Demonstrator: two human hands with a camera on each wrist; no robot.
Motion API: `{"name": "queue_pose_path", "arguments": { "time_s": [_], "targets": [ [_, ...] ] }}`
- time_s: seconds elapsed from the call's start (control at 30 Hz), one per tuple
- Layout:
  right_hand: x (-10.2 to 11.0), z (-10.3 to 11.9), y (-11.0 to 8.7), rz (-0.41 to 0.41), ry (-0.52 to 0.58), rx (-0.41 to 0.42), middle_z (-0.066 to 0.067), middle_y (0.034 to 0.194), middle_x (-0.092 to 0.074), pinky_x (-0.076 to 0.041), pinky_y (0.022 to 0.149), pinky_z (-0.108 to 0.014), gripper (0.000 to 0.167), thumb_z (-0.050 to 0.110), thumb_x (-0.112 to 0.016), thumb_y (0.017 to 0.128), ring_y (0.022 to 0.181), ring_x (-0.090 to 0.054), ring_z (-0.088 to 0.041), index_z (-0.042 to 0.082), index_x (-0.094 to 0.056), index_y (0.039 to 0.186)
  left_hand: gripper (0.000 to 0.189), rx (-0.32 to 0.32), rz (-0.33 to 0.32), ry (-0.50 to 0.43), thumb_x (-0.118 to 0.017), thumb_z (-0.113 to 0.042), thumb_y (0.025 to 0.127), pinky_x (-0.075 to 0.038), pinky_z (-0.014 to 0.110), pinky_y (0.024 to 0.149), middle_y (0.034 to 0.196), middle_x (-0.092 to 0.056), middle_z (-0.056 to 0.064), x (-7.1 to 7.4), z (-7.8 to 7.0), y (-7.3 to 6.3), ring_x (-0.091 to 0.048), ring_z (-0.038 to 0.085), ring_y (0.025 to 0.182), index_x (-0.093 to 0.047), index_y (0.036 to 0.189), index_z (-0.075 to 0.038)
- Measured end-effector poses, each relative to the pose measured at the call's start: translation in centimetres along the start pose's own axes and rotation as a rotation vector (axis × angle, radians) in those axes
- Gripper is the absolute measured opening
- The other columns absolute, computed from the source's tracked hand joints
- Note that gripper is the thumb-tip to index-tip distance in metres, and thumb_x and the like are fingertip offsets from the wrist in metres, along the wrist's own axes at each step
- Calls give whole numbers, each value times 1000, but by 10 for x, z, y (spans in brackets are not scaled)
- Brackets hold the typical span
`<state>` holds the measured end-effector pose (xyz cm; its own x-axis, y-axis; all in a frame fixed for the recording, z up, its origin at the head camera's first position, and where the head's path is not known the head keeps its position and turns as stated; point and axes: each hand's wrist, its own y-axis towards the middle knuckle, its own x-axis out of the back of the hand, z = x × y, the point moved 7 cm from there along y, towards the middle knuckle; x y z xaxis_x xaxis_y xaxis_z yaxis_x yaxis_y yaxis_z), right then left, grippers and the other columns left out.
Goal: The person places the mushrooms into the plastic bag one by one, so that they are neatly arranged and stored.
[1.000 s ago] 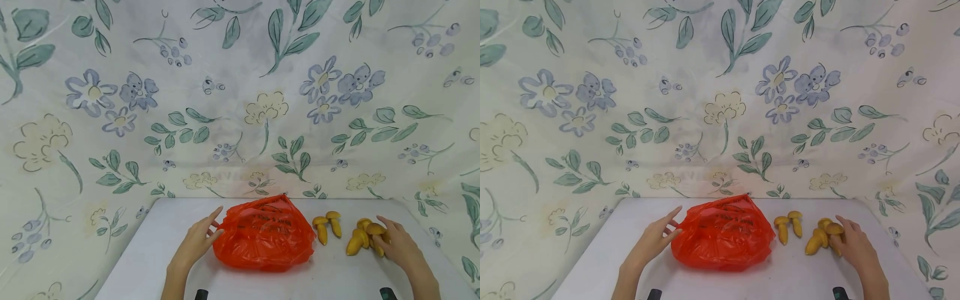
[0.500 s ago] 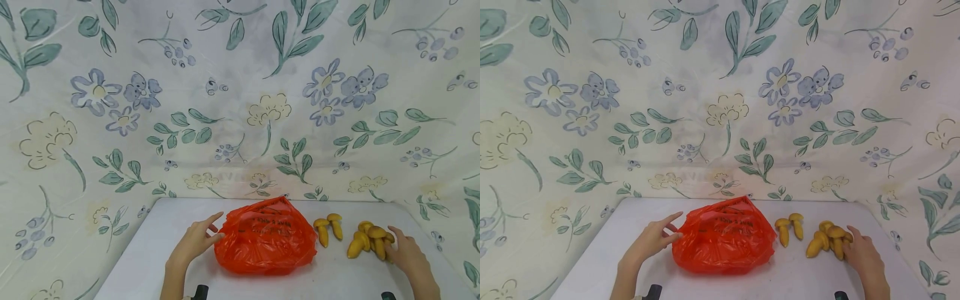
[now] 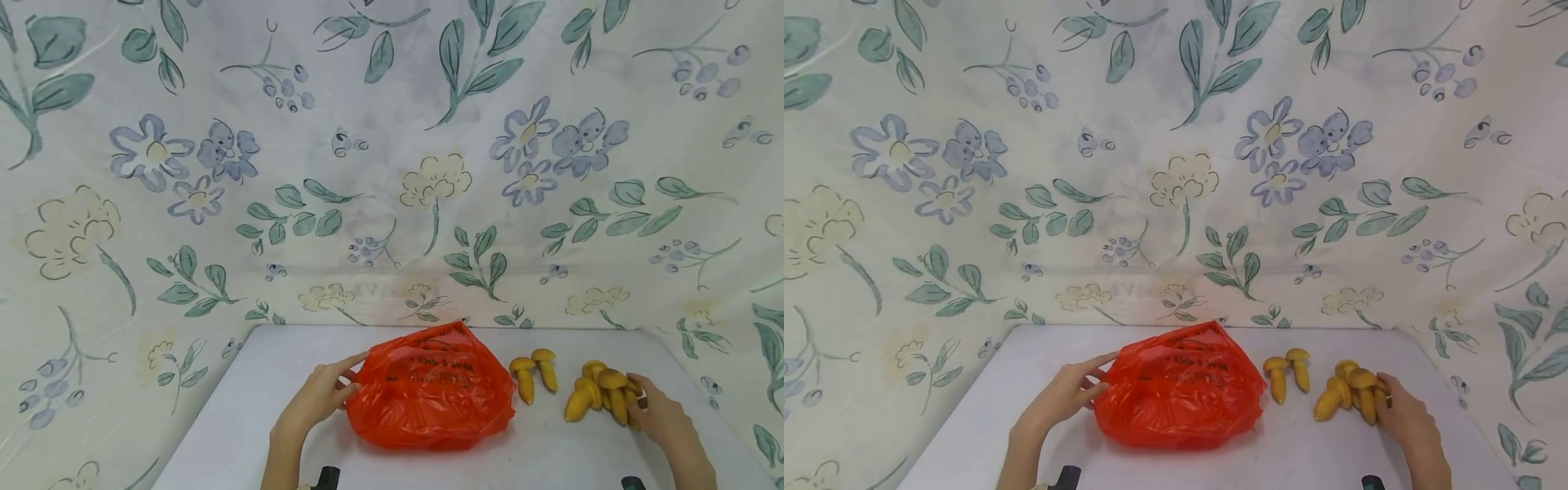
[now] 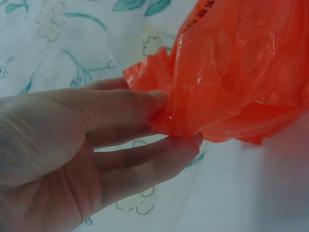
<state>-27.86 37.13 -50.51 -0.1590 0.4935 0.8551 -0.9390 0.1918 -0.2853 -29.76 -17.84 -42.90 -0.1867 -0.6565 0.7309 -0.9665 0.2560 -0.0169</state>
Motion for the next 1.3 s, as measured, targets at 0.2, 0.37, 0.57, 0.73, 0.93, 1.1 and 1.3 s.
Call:
{"name": "queue_pose_path", "arguments": {
  "time_s": [0.2,0.37,0.57,0.73,0.93,1.1,1.3],
  "targets": [
    [1,2,-1,-10,9,-3,-39,122,-51,-54,72,-49,61,14,-53,95,100,-59,-51,-5,-21,144,51,-8,-8,-2,-62,-2,92,-60,26,63,109,-68,12,0,1,0,-64,13,76,-56,140,-21],
    [2,4,-2,-31,4,3,-40,121,-52,-54,72,-48,60,11,-53,95,99,-59,-51,-6,-22,143,49,-15,-18,10,-63,-1,91,-60,25,63,110,-70,11,2,1,2,-64,13,76,-58,137,-18],
    [3,3,-3,-33,3,-4,-40,120,-52,-55,72,-48,59,11,-51,94,97,-60,-49,-8,-22,142,48,-34,-25,15,-64,0,91,-60,26,64,109,-70,11,3,-1,2,-64,13,77,-59,136,-16],
    [3,4,-5,-35,-5,1,-40,118,-53,-56,70,-46,58,10,-52,95,96,-61,-49,-9,-22,141,47,-33,-13,10,-63,1,91,-60,26,63,107,-70,11,1,0,1,-63,12,76,-60,135,-15],
    [5,5,-4,-54,-2,-6,-39,115,-54,-56,68,-44,58,11,-52,94,92,-62,-45,-9,-24,141,48,-39,-20,8,-63,2,90,-59,24,61,105,-70,11,1,-1,0,-63,12,74,-60,134,-15],
    [5,3,-3,-49,3,-31,-40,118,-53,-56,69,-44,59,10,-52,94,94,-61,-47,-8,-23,142,47,-30,-20,8,-63,2,90,-59,23,61,105,-70,11,2,-1,0,-63,12,75,-61,134,-15],
    [6,0,-5,-44,21,-59,-40,118,-51,-55,65,-40,63,10,-54,92,90,-62,-42,-7,-21,143,48,-29,-25,-2,-64,3,89,-59,24,60,105,-70,11,2,0,0,-63,12,75,-61,134,-15]
  ]
}}
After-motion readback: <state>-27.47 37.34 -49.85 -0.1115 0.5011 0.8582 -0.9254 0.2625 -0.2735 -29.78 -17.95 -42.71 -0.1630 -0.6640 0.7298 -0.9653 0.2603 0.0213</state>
